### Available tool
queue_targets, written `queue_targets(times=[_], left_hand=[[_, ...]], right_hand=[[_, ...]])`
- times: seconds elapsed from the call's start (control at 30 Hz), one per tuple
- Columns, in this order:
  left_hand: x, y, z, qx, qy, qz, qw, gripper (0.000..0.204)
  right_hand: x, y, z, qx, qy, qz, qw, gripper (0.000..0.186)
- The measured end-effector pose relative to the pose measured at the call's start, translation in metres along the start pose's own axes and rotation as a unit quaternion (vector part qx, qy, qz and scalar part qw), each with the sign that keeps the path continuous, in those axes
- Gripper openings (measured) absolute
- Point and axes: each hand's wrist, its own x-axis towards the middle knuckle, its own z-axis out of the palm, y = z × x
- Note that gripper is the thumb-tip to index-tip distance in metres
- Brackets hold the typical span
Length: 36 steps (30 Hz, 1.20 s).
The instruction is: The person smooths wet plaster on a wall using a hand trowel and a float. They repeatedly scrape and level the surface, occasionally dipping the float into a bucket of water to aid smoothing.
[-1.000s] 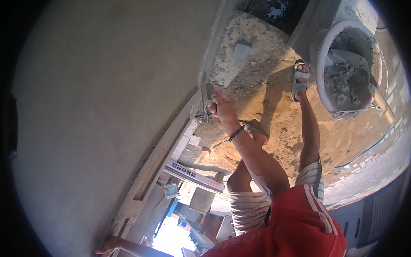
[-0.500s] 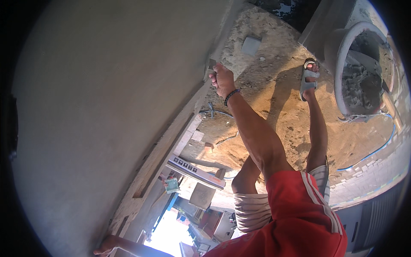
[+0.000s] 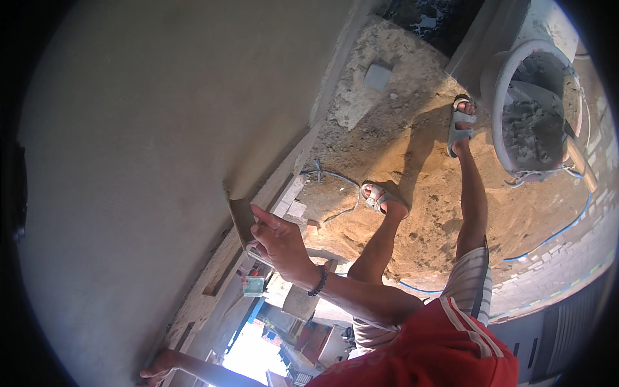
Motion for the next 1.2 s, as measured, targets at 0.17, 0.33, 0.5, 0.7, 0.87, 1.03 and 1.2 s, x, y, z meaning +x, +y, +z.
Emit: queue_targets(times=[0.17, 0.33, 0.5, 0.7, 0.87, 1.03, 1.2], left_hand=[[0.0, 0.003, -0.005, -0.005, -0.009, -0.002, 1.0, 0.06], [-0.005, 0.012, -0.003, -0.017, -0.016, -0.008, 1.0, 0.061], [0.0, 0.014, -0.001, -0.027, -0.022, -0.009, 0.999, 0.061], [-0.001, 0.014, -0.011, -0.024, -0.03, -0.018, 0.999, 0.062], [0.003, 0.01, -0.009, -0.03, -0.034, -0.015, 0.999, 0.063], [0.002, 0.003, -0.021, -0.024, -0.037, -0.023, 0.999, 0.063], [0.0, 0.006, -0.021, -0.039, -0.04, -0.029, 0.998, 0.064]], right_hand=[[0.046, -0.085, -0.073, -0.022, 0.008, -0.055, 0.998, 0.038], [0.11, -0.147, -0.083, -0.043, 0.022, -0.127, 0.991, 0.044], [0.132, -0.155, -0.06, -0.055, 0.069, -0.147, 0.985, 0.047], [0.091, -0.088, 0.014, -0.04, 0.103, -0.196, 0.974, 0.051], [0.015, -0.038, 0.009, -0.099, -0.018, -0.163, 0.982, 0.048], [0.078, -0.107, -0.051, -0.094, 0.078, -0.17, 0.978, 0.049], [0.13, -0.133, -0.046, -0.092, 0.101, -0.154, 0.979, 0.056]])
